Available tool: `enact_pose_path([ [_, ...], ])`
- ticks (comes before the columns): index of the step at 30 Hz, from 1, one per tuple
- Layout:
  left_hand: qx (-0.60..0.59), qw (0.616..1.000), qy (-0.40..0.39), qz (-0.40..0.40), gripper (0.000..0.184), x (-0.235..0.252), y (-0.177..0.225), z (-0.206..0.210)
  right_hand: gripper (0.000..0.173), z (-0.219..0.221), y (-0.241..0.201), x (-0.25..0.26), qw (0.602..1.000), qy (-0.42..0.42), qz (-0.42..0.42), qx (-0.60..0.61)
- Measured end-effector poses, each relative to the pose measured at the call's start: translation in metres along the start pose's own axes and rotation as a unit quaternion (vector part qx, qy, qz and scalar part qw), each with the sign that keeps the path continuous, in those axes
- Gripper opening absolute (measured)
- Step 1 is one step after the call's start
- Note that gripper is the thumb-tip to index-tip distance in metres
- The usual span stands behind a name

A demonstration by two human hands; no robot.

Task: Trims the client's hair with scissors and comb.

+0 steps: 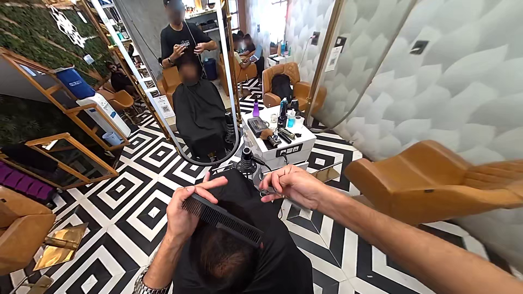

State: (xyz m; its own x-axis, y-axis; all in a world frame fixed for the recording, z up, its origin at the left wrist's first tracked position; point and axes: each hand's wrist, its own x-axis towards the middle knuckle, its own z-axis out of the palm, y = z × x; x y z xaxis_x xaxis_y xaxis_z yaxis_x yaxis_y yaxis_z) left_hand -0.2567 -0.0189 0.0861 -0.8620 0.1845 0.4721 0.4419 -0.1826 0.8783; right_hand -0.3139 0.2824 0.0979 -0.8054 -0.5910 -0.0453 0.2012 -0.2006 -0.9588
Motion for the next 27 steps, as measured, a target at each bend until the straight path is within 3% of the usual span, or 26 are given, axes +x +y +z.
enact_pose_path([
  [2,0.015,0.999,0.035,0.000,0.071,0.008,0.005,0.009,0.028,0.019,0.011,-0.014,1.000,0.017,0.001,-0.025],
  [4,0.056,0.997,0.055,-0.010,0.073,0.010,0.007,0.021,0.037,0.034,0.023,-0.023,0.989,-0.073,-0.017,-0.129],
  [5,0.068,0.995,0.068,-0.015,0.072,0.010,0.007,0.025,0.033,0.042,0.028,-0.024,0.978,-0.096,-0.045,-0.178],
  [8,0.108,0.984,0.125,-0.069,0.063,0.005,0.005,0.024,0.024,0.041,0.043,-0.013,0.949,0.019,-0.111,-0.294],
  [10,0.146,0.973,0.126,-0.129,0.061,-0.005,0.003,0.007,0.029,0.027,0.052,-0.001,0.939,0.084,-0.064,-0.328],
  [12,0.156,0.968,0.113,-0.159,0.060,-0.014,0.001,-0.016,0.032,0.020,0.060,0.001,0.937,0.061,-0.004,-0.344],
  [16,0.058,0.988,-0.032,-0.136,0.065,-0.048,-0.016,-0.072,0.030,0.039,0.063,-0.034,0.962,-0.044,0.102,-0.251],
  [20,0.140,0.957,-0.247,-0.056,0.049,-0.063,-0.022,-0.056,0.031,0.054,0.075,-0.060,0.981,-0.088,0.144,-0.092],
  [22,0.194,0.944,-0.267,-0.023,0.039,-0.058,-0.017,-0.031,0.032,0.057,0.074,-0.066,0.982,-0.090,0.159,-0.039],
  [24,0.219,0.948,-0.227,-0.033,0.034,-0.057,-0.010,-0.017,0.033,0.060,0.067,-0.070,0.983,-0.083,0.161,-0.009],
  [27,0.197,0.960,-0.198,-0.024,0.041,-0.052,-0.010,-0.012,0.034,0.067,0.059,-0.078,0.993,-0.036,0.111,-0.015],
])
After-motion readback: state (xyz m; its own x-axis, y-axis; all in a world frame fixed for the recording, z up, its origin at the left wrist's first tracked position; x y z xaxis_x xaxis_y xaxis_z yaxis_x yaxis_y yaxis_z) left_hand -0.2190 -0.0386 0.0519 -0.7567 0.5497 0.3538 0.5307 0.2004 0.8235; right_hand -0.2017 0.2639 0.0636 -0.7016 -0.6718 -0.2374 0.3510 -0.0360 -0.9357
